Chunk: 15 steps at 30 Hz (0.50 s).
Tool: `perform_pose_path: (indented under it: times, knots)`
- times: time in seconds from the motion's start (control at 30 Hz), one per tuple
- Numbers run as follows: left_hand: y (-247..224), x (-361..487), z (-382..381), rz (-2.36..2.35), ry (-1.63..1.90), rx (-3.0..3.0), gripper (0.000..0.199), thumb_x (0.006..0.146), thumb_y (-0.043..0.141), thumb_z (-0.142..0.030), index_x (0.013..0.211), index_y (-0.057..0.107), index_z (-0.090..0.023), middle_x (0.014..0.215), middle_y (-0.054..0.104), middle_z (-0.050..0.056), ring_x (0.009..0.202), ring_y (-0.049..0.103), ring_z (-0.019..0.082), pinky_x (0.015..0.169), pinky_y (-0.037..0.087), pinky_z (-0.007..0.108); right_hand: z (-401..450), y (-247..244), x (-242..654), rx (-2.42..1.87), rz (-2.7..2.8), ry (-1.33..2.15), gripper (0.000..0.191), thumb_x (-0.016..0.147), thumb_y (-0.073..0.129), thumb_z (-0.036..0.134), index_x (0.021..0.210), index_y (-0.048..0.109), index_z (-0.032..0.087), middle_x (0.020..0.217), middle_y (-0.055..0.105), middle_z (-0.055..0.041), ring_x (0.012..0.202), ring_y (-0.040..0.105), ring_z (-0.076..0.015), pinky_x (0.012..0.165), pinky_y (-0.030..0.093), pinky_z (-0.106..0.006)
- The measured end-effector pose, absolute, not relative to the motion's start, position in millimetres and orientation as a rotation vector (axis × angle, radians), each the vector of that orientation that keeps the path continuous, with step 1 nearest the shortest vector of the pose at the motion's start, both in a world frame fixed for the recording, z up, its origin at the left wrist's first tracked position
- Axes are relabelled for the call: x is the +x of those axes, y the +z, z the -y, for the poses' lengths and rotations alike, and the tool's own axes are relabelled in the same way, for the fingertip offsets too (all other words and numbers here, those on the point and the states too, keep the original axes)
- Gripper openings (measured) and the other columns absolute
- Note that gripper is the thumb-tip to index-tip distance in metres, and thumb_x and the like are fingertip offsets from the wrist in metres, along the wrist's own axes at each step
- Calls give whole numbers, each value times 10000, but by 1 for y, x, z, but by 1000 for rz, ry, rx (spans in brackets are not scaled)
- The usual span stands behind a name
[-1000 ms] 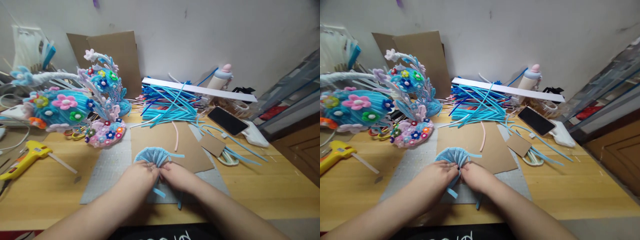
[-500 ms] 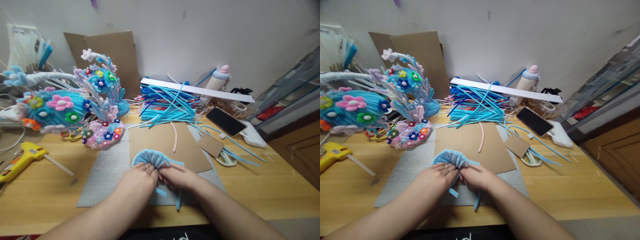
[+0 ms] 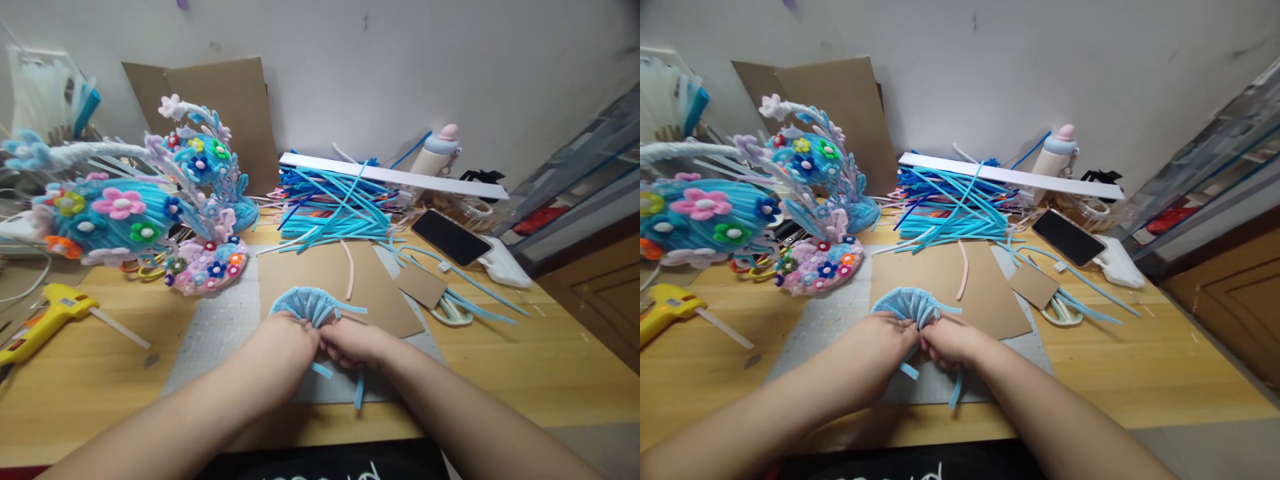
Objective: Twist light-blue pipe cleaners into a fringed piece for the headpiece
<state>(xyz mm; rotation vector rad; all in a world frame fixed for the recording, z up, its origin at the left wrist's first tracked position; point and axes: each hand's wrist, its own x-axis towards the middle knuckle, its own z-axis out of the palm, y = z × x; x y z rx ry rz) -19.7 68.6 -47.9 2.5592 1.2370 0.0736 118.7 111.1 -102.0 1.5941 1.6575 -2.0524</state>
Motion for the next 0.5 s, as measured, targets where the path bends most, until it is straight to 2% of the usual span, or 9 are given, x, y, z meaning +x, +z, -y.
perform_pose_path:
  times: [0.13, 0.5]
  knots:
    - [-34, -13, -72, -1278, -336, 2585, 204, 619, 503, -45, 768, 613, -129, 779, 662, 86, 693, 610, 229, 636, 461, 331, -112, -101, 119, 1565, -1659, -2100, 147, 733, 380, 263, 609, 410, 191, 347, 342, 93, 205, 276, -51, 229, 176, -149]
    - [-40, -14, -78, -1229, -291, 2653, 148, 594, 531, -67, 700, 612, -131, 645, 643, 87, 610, 613, 219, 571, 444, 291, -112, -102, 115, 1652, -1626, -2077, 250, 744, 397, 239, 501, 384, 184, 295, 324, 71, 198, 270, -59, 238, 171, -176]
